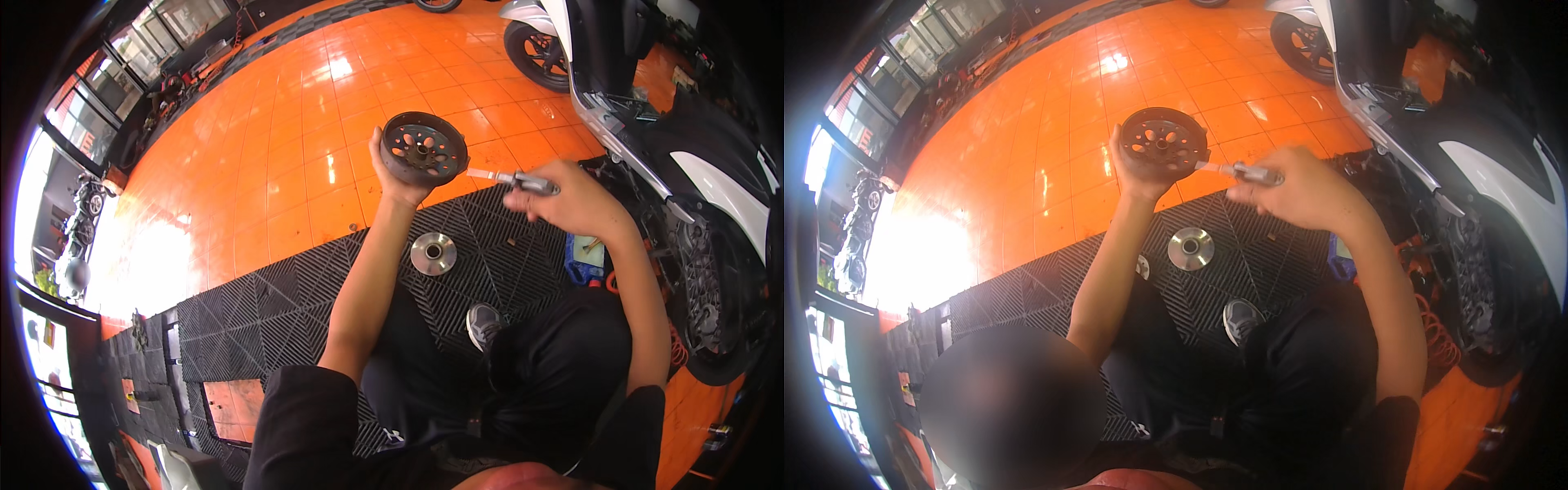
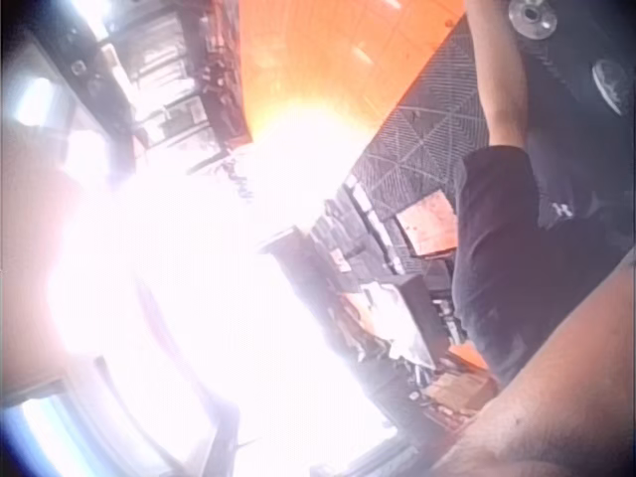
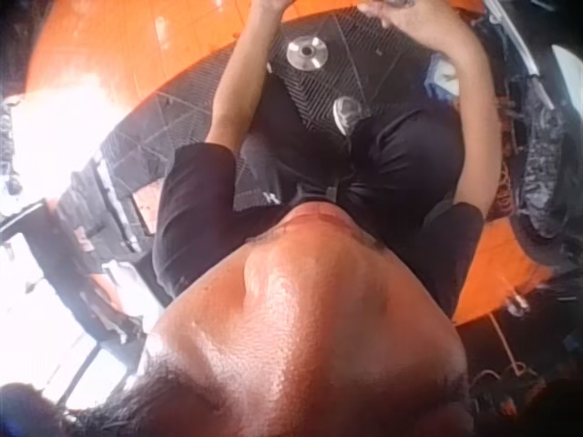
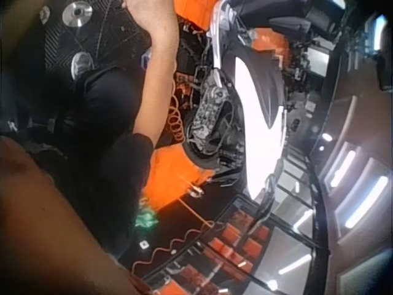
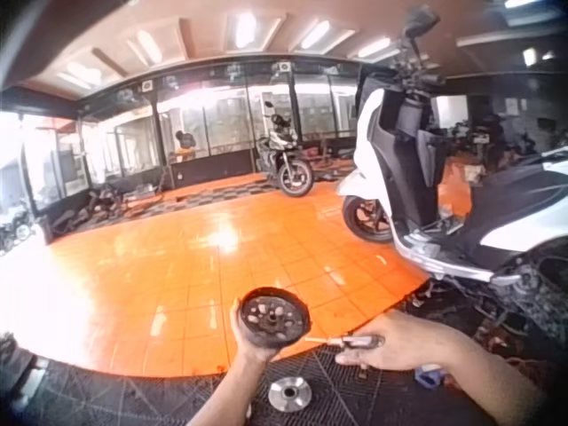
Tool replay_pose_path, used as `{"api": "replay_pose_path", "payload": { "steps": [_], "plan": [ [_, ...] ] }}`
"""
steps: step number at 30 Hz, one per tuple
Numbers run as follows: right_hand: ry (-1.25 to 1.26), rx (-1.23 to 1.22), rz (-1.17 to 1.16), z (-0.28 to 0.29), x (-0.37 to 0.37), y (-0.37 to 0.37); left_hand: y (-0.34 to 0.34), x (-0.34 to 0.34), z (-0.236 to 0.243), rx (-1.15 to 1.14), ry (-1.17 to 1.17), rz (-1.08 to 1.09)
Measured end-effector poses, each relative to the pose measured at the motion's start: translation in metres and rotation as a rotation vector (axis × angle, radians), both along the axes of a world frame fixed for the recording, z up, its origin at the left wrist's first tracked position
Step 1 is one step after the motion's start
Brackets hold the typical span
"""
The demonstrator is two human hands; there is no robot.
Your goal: The person sits on the floor of a workshop and uses a pneumatic screwdriver to remove screws from a scooter clutch cover and a clutch bell. The person removes the screws from the clutch cover first, then proceeds to remove the screws from the clutch bell, placing the screws on the floor mat.
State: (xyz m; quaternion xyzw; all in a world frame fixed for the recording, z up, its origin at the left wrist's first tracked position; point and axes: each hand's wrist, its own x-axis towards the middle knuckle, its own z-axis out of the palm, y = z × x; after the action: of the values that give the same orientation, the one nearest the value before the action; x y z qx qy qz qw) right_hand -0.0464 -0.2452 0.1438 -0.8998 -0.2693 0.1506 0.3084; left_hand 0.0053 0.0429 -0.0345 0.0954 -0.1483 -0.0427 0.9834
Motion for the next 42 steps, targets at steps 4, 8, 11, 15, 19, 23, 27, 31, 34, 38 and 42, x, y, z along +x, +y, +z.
{"api": "replay_pose_path", "payload": {
  "steps": [4, 8, 11, 15, 19, 23, 27, 31, 34, 38, 42],
  "plan": [
    [-0.057, -0.117, -0.016, 0.003, -0.002, -0.002, -0.032, -0.015, 0.041, 0.119, 0.182, 0.138],
    [0.016, -0.173, -0.006, 0.000, 0.003, -0.001, -0.026, -0.005, 0.024, 0.196, 0.001, -0.047],
    [-0.109, -0.367, -0.011, 0.001, 0.001, -0.008, -0.044, -0.010, 0.034, 0.376, -0.041, -0.062],
    [-0.173, -0.107, -0.201, 0.002, 0.007, -0.015, -0.062, -0.017, 0.047, 0.755, -0.080, 0.101],
    [0.014, 0.091, -0.089, 0.008, 0.007, -0.028, -0.071, -0.024, 0.055, 1.011, -0.116, 0.326],
    [-0.061, 0.042, -0.150, 0.012, 0.010, -0.033, -0.059, -0.019, 0.054, 1.237, -0.277, 0.421],
    [0.114, 0.102, -0.242, 0.017, 0.009, -0.037, -0.060, -0.026, 0.062, 1.284, -0.396, 0.309],
    [0.247, 0.160, -0.191, 0.003, 0.022, -0.058, -0.068, -0.026, 0.057, 1.154, -0.401, 0.113],
    [0.395, 0.200, -0.163, 0.000, 0.020, -0.063, -0.066, -0.029, 0.053, 1.004, -0.336, -0.073],
    [0.281, 0.164, -0.234, -0.005, 0.021, -0.066, -0.063, -0.022, 0.043, 0.526, -0.240, -0.282],
    [0.422, 0.263, -0.172, -0.005, 0.018, -0.066, -0.058, -0.010, 0.022, -0.028, -0.242, -0.468]
  ]
}}
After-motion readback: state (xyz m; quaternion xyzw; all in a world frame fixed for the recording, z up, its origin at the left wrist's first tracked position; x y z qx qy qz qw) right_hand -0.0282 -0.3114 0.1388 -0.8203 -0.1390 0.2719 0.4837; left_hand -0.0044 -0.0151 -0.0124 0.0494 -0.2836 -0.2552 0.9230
